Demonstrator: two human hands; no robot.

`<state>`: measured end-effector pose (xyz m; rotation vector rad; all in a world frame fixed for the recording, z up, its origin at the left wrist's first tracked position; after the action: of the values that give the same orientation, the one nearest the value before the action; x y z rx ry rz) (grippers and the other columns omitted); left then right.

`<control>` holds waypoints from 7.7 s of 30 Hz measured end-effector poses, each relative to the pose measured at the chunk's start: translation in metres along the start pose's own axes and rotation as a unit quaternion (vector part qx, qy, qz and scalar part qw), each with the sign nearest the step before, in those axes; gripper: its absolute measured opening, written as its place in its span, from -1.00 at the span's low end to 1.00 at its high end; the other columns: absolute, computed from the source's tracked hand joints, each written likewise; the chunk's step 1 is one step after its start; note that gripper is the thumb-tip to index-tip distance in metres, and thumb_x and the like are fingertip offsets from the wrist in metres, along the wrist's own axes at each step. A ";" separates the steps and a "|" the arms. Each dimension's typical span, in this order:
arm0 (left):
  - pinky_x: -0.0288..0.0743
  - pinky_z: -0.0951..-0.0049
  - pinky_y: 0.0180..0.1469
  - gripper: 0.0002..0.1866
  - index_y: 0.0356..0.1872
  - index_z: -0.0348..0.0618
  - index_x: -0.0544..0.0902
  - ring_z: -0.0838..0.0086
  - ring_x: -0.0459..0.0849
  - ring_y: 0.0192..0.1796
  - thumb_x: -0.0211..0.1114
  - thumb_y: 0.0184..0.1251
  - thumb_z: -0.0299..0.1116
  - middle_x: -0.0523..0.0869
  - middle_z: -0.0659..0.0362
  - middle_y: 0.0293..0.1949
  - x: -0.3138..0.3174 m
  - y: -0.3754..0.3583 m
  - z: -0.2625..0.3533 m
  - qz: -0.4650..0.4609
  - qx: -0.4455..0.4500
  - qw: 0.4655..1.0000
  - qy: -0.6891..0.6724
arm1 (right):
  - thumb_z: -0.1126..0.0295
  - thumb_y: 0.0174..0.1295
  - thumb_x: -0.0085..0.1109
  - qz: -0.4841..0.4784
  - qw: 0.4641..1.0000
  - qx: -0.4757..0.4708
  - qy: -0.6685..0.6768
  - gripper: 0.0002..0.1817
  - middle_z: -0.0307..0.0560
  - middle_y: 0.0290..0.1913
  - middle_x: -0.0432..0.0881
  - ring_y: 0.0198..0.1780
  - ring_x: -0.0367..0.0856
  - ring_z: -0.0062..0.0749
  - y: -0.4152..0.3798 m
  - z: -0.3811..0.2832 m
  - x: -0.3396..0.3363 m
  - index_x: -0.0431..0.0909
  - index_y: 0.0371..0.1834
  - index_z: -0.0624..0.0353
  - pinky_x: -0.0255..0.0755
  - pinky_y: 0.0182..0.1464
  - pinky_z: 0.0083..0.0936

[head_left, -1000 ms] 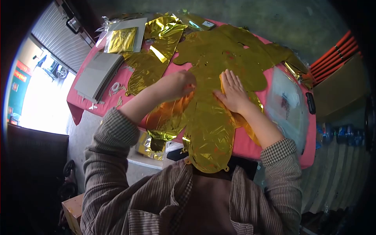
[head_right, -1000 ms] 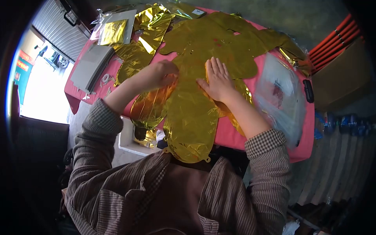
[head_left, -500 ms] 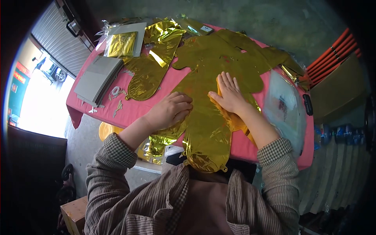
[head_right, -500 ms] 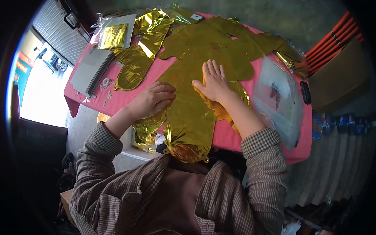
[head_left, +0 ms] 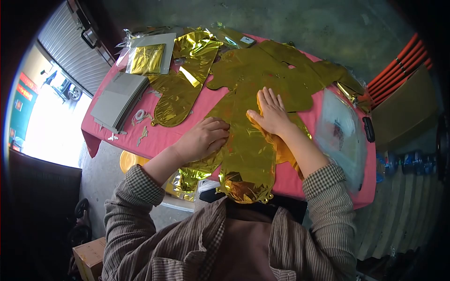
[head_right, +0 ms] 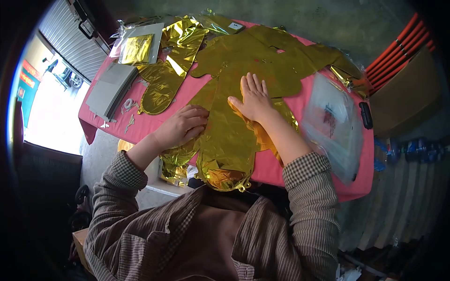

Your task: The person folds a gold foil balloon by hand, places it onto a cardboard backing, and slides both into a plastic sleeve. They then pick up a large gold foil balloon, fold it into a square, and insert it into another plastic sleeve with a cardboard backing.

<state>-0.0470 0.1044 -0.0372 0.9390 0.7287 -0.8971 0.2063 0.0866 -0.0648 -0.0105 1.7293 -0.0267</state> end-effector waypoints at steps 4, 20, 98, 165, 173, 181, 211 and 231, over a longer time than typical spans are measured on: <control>0.40 0.25 0.10 -0.81 -0.22 -0.27 0.60 0.14 0.50 0.06 0.25 0.15 -0.45 0.58 0.02 -0.03 -0.010 0.005 -0.001 -0.025 -0.005 0.999 -0.028 | -0.21 0.27 -0.19 0.012 1.000 0.005 -0.003 -0.09 0.16 0.50 -0.14 0.53 -0.26 -0.12 0.002 -0.002 0.002 -0.12 0.45 0.31 -0.36 0.48 -0.19; 0.40 0.31 0.10 -0.77 -0.19 -0.14 0.65 0.23 0.50 0.00 0.18 0.17 -0.34 0.60 0.12 -0.17 0.017 0.066 -0.073 0.008 -0.065 0.995 0.074 | -0.25 0.26 -0.22 0.031 0.999 -0.003 -0.020 -0.07 0.15 0.49 -0.10 0.52 -0.19 -0.10 0.002 0.002 0.007 -0.08 0.44 0.32 -0.31 0.48 -0.17; 0.35 0.26 0.12 -0.68 -0.04 -0.11 0.57 0.23 0.44 0.10 0.19 0.18 -0.25 0.52 0.12 -0.02 0.004 0.061 -0.080 -0.011 -0.135 0.983 0.121 | -0.24 0.28 -0.21 0.030 0.999 0.016 -0.021 -0.10 0.10 0.50 -0.10 0.53 -0.21 -0.15 0.005 -0.001 0.004 -0.08 0.46 0.26 -0.32 0.48 -0.21; 0.52 0.18 -0.03 -0.63 0.05 -0.12 0.53 0.10 0.60 -0.02 0.14 0.24 -0.24 0.60 0.03 -0.05 -0.034 0.108 -0.100 -0.081 -0.139 0.979 0.124 | -0.18 0.27 -0.16 0.049 0.998 0.020 0.015 -0.13 0.10 0.49 -0.08 0.53 -0.23 -0.17 0.000 -0.005 0.005 -0.05 0.45 0.27 -0.36 0.49 -0.23; 0.28 0.25 0.25 -0.54 0.15 -0.17 0.46 0.19 0.39 0.25 0.16 0.28 -0.18 0.45 0.06 0.18 0.005 0.050 -0.046 -0.055 -0.091 0.986 0.125 | -0.21 0.26 -0.18 0.063 0.998 0.018 -0.007 -0.12 0.10 0.49 -0.07 0.52 -0.17 -0.15 0.003 -0.005 0.008 -0.03 0.44 0.27 -0.31 0.49 -0.21; 0.28 0.24 0.24 -0.53 0.17 -0.16 0.44 0.20 0.36 0.27 0.16 0.28 -0.19 0.43 0.06 0.21 0.000 0.039 -0.052 -0.054 -0.100 0.983 0.145 | -0.23 0.25 -0.18 0.042 0.999 0.024 -0.003 -0.09 0.10 0.50 -0.09 0.52 -0.19 -0.15 0.004 -0.004 0.006 -0.07 0.45 0.25 -0.31 0.49 -0.19; 0.00 0.14 0.41 -0.41 0.28 -0.17 0.36 0.09 0.17 0.40 0.17 0.26 -0.15 0.29 -0.03 0.33 0.018 0.053 -0.028 -0.090 -0.050 0.990 0.094 | 0.38 0.16 -0.07 0.103 0.953 0.182 -0.219 -0.73 -0.05 -0.05 0.55 0.25 0.35 -0.13 -0.079 0.102 -0.033 0.57 -0.16 0.18 -0.30 0.40 0.22; 0.09 0.15 0.40 -0.42 0.26 -0.12 0.39 0.11 0.20 0.39 0.20 0.26 -0.09 0.31 -0.03 0.31 0.024 0.048 -0.036 -0.048 -0.036 0.996 0.063 | 0.32 0.11 0.08 0.116 0.950 0.163 -0.238 -0.74 -0.06 -0.01 0.53 0.22 0.38 -0.16 -0.094 0.083 -0.055 0.57 -0.16 0.15 -0.05 0.36 0.13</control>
<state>0.0008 0.1432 -0.0545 0.9087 0.9149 -0.8947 0.2964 -0.0070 -0.0209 0.4012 1.2168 -0.1253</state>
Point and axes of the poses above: each hand's wrist, its own y-axis towards the middle knuckle, its own x-axis out of the palm, z = x × y, the point moved 1 cm from there along y, towards the middle knuckle
